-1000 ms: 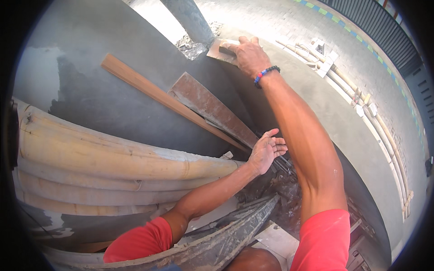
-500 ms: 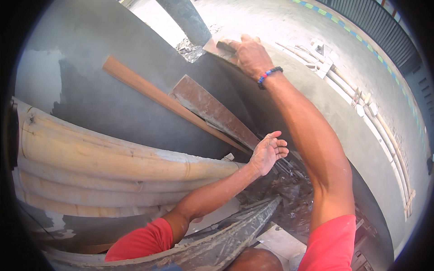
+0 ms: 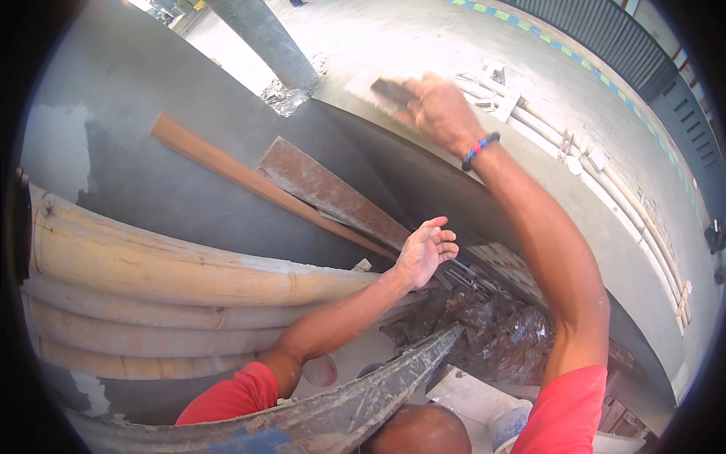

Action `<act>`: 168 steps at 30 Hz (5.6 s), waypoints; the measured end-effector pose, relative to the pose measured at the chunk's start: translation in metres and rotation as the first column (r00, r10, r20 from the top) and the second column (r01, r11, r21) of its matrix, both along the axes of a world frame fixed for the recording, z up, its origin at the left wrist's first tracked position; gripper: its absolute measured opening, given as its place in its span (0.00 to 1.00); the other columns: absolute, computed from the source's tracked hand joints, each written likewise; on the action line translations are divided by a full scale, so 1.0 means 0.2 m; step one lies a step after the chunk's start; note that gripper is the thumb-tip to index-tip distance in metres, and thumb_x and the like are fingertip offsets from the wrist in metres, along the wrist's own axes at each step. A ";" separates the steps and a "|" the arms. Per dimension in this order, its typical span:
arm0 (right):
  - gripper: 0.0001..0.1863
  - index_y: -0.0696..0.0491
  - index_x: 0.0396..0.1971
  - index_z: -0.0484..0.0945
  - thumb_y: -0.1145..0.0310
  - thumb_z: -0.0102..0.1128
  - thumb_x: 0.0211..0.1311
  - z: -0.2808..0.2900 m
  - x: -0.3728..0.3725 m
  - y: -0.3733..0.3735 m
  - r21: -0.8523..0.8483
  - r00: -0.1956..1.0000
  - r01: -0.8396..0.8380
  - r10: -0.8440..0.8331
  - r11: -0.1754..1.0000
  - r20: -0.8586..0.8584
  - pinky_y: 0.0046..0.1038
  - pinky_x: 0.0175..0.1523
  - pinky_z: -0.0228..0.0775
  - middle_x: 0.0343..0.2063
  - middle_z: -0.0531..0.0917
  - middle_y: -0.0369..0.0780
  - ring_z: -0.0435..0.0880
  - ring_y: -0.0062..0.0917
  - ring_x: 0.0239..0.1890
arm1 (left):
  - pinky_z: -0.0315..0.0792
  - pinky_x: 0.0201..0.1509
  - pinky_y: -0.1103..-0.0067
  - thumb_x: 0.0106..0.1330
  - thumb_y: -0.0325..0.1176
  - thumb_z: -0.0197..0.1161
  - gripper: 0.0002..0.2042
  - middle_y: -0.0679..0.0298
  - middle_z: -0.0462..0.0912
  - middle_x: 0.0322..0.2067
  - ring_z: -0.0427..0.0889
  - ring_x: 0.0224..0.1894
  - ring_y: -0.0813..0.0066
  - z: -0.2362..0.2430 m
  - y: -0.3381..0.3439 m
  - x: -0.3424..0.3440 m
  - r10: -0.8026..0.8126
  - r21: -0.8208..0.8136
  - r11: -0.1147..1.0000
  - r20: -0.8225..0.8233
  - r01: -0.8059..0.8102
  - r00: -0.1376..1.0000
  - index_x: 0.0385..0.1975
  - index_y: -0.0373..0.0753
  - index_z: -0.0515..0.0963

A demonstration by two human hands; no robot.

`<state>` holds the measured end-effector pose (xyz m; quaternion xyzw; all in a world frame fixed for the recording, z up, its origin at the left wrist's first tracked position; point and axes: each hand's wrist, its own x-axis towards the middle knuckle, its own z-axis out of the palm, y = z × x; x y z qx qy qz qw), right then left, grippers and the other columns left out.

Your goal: The person smooths a concrete ceiling using a wooden float. They repeatedly rub the surface in long strokes, occasionally dipping the float into a bucket of water to aid the process.

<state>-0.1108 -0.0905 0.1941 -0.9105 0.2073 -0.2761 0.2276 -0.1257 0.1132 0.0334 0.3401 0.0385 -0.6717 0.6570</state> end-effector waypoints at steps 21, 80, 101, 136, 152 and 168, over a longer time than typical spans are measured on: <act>0.38 0.61 0.66 0.54 0.78 0.59 0.56 0.10 -0.99 0.54 0.824 0.866 0.083 -0.451 0.560 0.218 0.26 0.54 0.68 0.49 0.76 0.42 0.75 0.24 0.49 | 0.74 0.43 0.72 0.64 0.30 0.53 0.16 0.60 0.79 0.33 0.80 0.35 0.68 0.06 0.28 -0.11 -0.317 0.131 0.945 0.150 0.299 0.936 0.51 0.39 0.66; 0.27 0.55 0.57 0.66 0.52 0.53 0.65 -0.98 -1.27 1.29 0.828 0.757 -0.360 -0.653 -0.431 -0.011 0.33 0.35 0.78 0.39 0.81 0.49 0.83 0.38 0.38 | 0.63 0.62 0.64 0.59 0.35 0.67 0.25 0.64 0.76 0.51 0.72 0.56 0.70 -0.09 0.17 -0.02 -0.418 -0.177 0.871 0.225 0.459 0.880 0.55 0.39 0.67; 0.24 0.48 0.54 0.75 0.74 0.59 0.53 -0.04 -0.62 0.02 0.000 0.996 0.088 -0.088 0.996 -0.031 0.36 0.48 0.69 0.39 0.79 0.45 0.77 0.40 0.42 | 0.68 0.56 0.71 0.65 0.35 0.60 0.31 0.56 0.75 0.50 0.76 0.49 0.68 0.04 0.08 -0.01 -0.386 0.079 0.920 0.368 0.385 0.846 0.65 0.38 0.55; 0.21 0.51 0.52 0.75 0.64 0.58 0.57 -0.08 -2.26 0.20 -0.475 0.346 0.749 -0.884 0.462 -0.313 0.39 0.43 0.73 0.36 0.80 0.48 0.80 0.43 0.38 | 0.74 0.44 0.71 0.67 0.29 0.52 0.14 0.60 0.80 0.37 0.81 0.37 0.68 -0.07 0.24 -0.12 -0.564 0.257 0.821 0.227 0.510 0.794 0.52 0.42 0.67; 0.22 0.61 0.58 0.68 0.72 0.52 0.65 -0.15 -1.65 1.15 0.884 0.767 0.283 -0.642 0.373 0.025 0.27 0.60 0.63 0.52 0.76 0.45 0.72 0.24 0.55 | 0.74 0.43 0.74 0.68 0.31 0.53 0.13 0.60 0.79 0.37 0.80 0.35 0.71 0.07 0.48 -0.07 -0.751 0.439 0.649 0.499 0.622 0.432 0.50 0.37 0.68; 0.31 0.58 0.61 0.65 0.66 0.63 0.60 -0.40 -2.22 1.46 0.975 0.663 0.176 -0.715 -0.137 -0.221 0.21 0.39 0.71 0.48 0.78 0.39 0.75 0.18 0.43 | 0.70 0.51 0.71 0.66 0.33 0.51 0.19 0.52 0.77 0.44 0.76 0.44 0.66 0.72 0.87 0.08 -0.801 0.683 0.285 0.555 0.673 -0.225 0.54 0.28 0.67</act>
